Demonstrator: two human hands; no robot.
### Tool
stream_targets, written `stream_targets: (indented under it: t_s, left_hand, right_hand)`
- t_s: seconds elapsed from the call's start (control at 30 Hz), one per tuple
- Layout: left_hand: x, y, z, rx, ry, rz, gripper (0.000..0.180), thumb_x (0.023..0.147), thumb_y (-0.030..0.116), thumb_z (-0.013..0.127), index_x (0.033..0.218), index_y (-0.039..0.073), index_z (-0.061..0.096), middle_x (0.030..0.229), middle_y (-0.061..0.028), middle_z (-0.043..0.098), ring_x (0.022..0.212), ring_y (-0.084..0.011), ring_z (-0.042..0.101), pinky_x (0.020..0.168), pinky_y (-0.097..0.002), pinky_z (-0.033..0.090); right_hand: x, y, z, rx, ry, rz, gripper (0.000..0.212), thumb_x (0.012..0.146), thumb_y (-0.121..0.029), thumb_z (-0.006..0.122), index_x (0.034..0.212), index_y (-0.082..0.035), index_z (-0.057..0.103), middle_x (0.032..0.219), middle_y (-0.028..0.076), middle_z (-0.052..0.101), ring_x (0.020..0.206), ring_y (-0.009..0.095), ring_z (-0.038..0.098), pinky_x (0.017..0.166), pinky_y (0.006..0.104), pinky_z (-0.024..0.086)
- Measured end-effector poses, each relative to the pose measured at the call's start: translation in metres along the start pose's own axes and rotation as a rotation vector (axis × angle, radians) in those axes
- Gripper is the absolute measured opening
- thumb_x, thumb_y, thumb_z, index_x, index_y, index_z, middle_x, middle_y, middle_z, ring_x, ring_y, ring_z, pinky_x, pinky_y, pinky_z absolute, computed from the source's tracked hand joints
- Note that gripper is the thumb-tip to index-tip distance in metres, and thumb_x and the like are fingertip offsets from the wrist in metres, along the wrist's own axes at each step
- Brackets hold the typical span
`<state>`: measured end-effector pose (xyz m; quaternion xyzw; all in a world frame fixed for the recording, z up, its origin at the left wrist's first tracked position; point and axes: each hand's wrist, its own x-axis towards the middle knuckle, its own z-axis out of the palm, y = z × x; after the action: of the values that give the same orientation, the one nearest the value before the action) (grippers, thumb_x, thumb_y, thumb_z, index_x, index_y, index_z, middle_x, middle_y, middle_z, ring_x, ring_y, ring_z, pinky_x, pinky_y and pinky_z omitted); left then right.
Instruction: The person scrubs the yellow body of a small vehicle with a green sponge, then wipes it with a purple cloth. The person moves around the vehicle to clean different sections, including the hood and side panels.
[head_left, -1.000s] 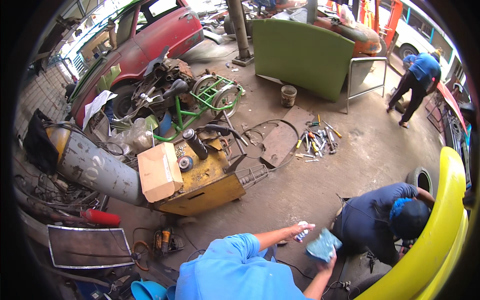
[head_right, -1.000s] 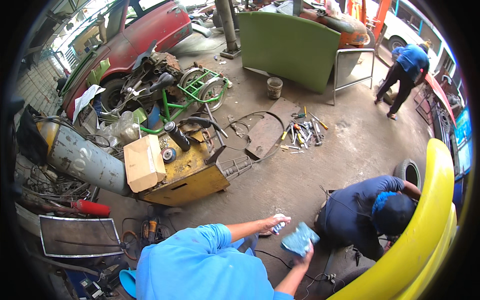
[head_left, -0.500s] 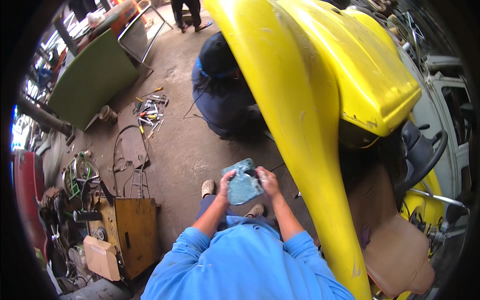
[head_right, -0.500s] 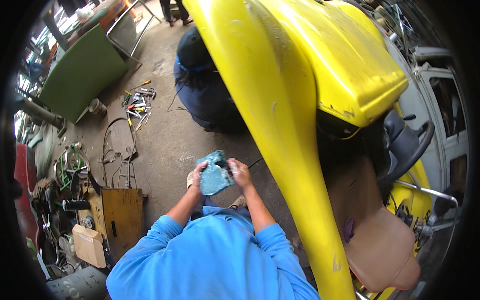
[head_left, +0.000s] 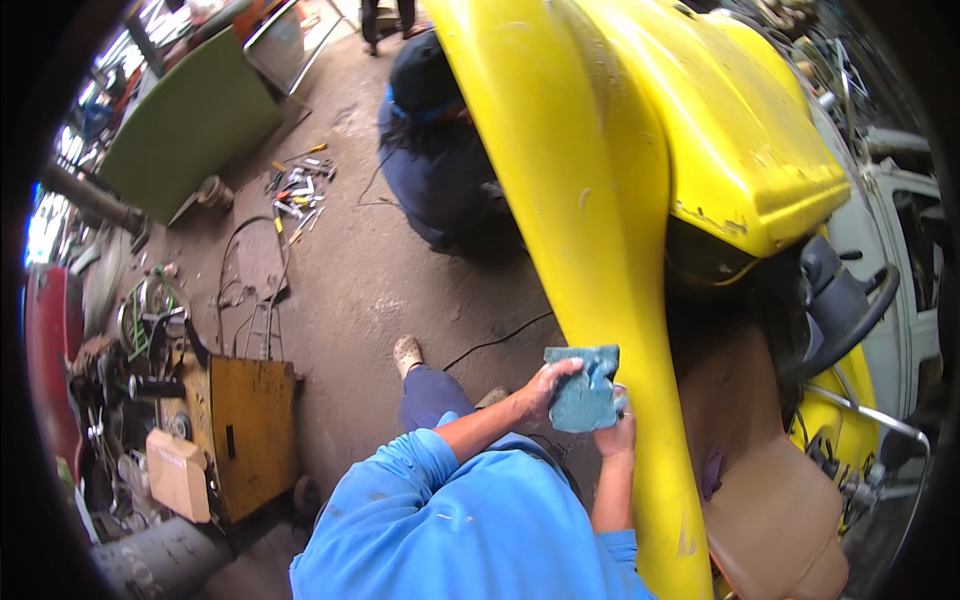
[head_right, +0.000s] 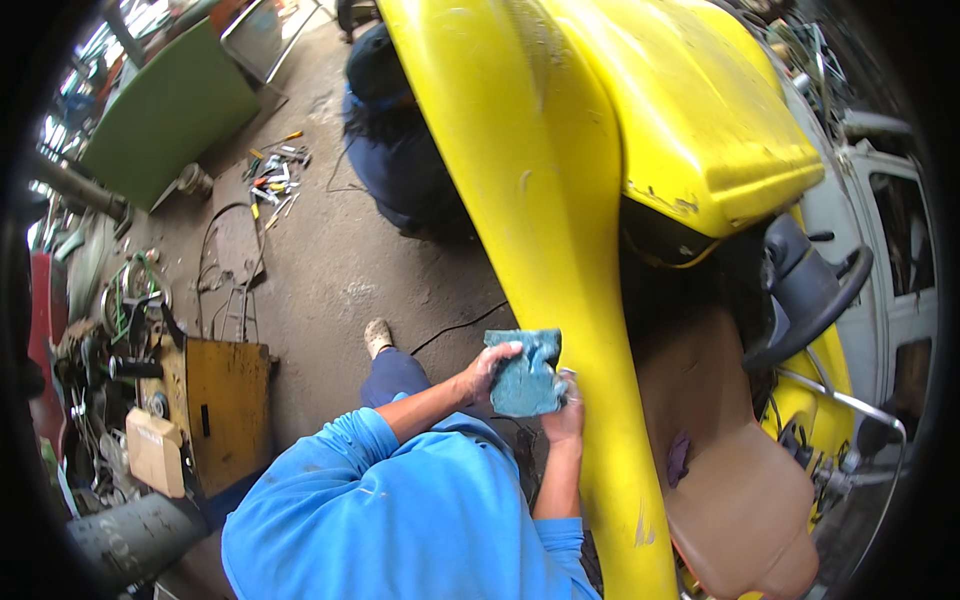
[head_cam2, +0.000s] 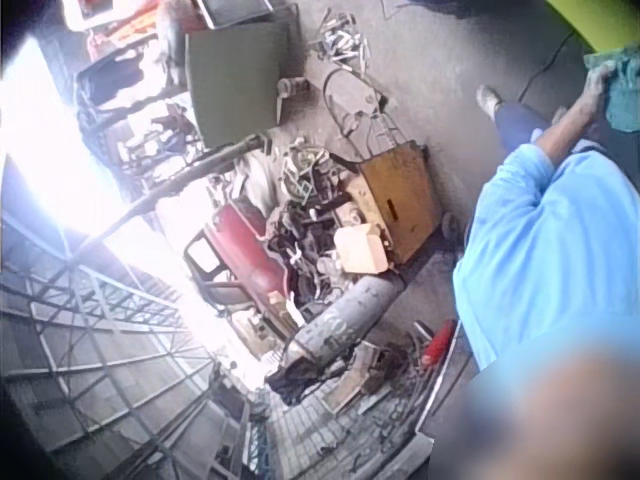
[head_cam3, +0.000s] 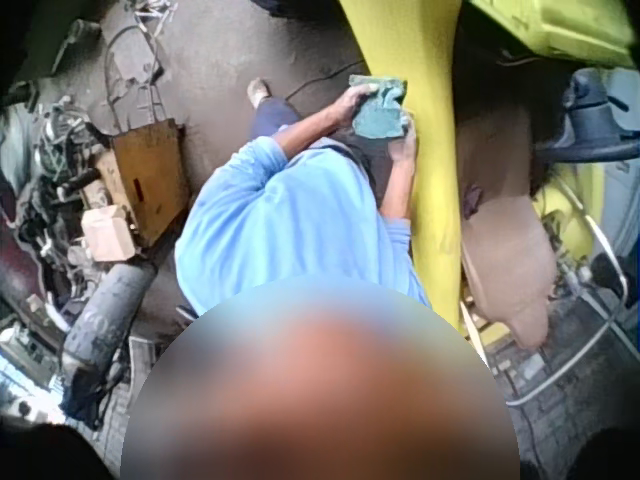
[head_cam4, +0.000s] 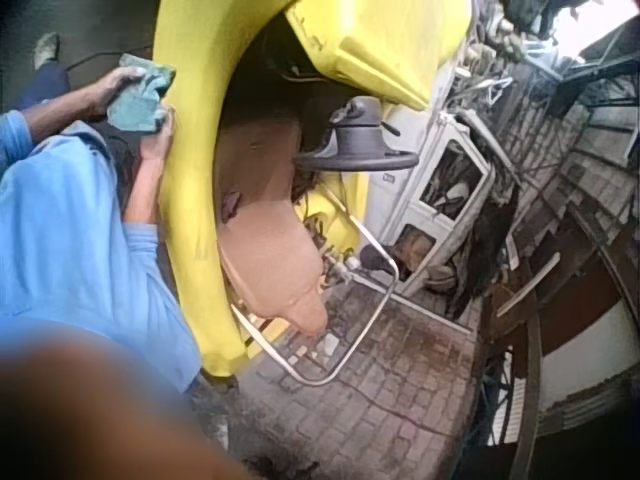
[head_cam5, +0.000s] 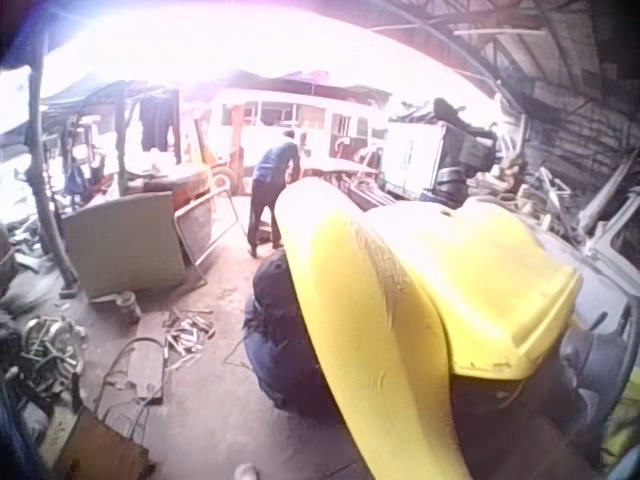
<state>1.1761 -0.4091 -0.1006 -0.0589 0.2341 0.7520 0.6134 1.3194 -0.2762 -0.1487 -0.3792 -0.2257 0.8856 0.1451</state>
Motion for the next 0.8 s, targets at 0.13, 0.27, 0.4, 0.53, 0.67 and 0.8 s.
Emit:
stream_targets:
  t_s: [0.13,0.27,0.4,0.53,0.67,0.8]
  left_hand:
    - [-0.012,0.034,-0.018,0.097,-0.006,0.509,0.044,0.080,0.027,0.066,0.114,0.001,0.055,0.098,-0.0079,0.065,0.087,-0.0195,0.064,0.080,-0.0360,0.052]
    - [-0.035,0.040,-0.027,0.343,0.272,0.762,0.054,0.079,0.031,0.071,0.118,0.004,0.044,0.109,-0.0053,0.052,0.103,-0.0154,0.050,0.092,-0.0340,0.042]
    - [-0.077,0.044,-0.038,0.083,0.002,0.737,0.054,0.085,0.032,0.063,0.128,0.009,0.039,0.121,-0.0012,0.047,0.116,-0.0137,0.042,0.098,-0.0318,0.033]
    - [-0.148,0.072,-0.057,0.132,0.060,0.893,0.043,0.092,0.033,0.054,0.127,0.010,0.044,0.118,0.0010,0.052,0.109,-0.0110,0.048,0.095,-0.0279,0.037]
    - [-0.190,0.094,-0.077,0.306,0.449,1.188,0.042,0.095,0.034,0.045,0.126,0.007,0.046,0.114,-0.0053,0.055,0.105,-0.0138,0.051,0.092,-0.0280,0.040]
    - [-0.200,0.096,-0.095,0.617,0.762,1.413,0.038,0.096,0.031,0.042,0.124,0.004,0.047,0.112,-0.0063,0.055,0.103,-0.0149,0.051,0.091,-0.0291,0.041]
  right_hand:
    - [-0.009,-0.016,0.038,-0.222,-0.030,-0.408,0.025,0.089,-0.021,0.058,0.110,-0.008,0.054,0.102,0.012,0.061,0.078,0.022,0.061,0.069,0.0332,0.054]
    - [-0.004,0.014,0.120,-0.884,-0.229,-0.802,0.042,0.093,-0.023,0.051,0.127,0.001,0.044,0.118,0.019,0.055,0.099,0.029,0.058,0.087,0.0362,0.048]
    - [-0.004,0.070,0.198,-1.488,-0.660,-1.041,0.051,0.096,-0.036,0.039,0.132,0.001,0.040,0.135,0.021,0.043,0.124,0.036,0.042,0.105,0.0422,0.030]
    - [-0.010,0.127,0.248,-0.995,-1.111,-0.536,0.068,0.092,-0.051,0.035,0.136,0.000,0.030,0.133,0.019,0.039,0.122,0.031,0.042,0.103,0.0409,0.031]
    - [-0.015,0.180,0.279,-0.972,-1.243,-0.530,0.060,0.092,-0.043,0.037,0.134,-0.001,0.027,0.128,0.016,0.040,0.118,0.026,0.044,0.100,0.0380,0.034]
    - [-0.023,0.205,0.303,-0.949,-1.278,-0.458,0.069,0.086,-0.051,0.045,0.126,0.003,0.031,0.116,0.016,0.042,0.107,0.026,0.046,0.094,0.0382,0.036]
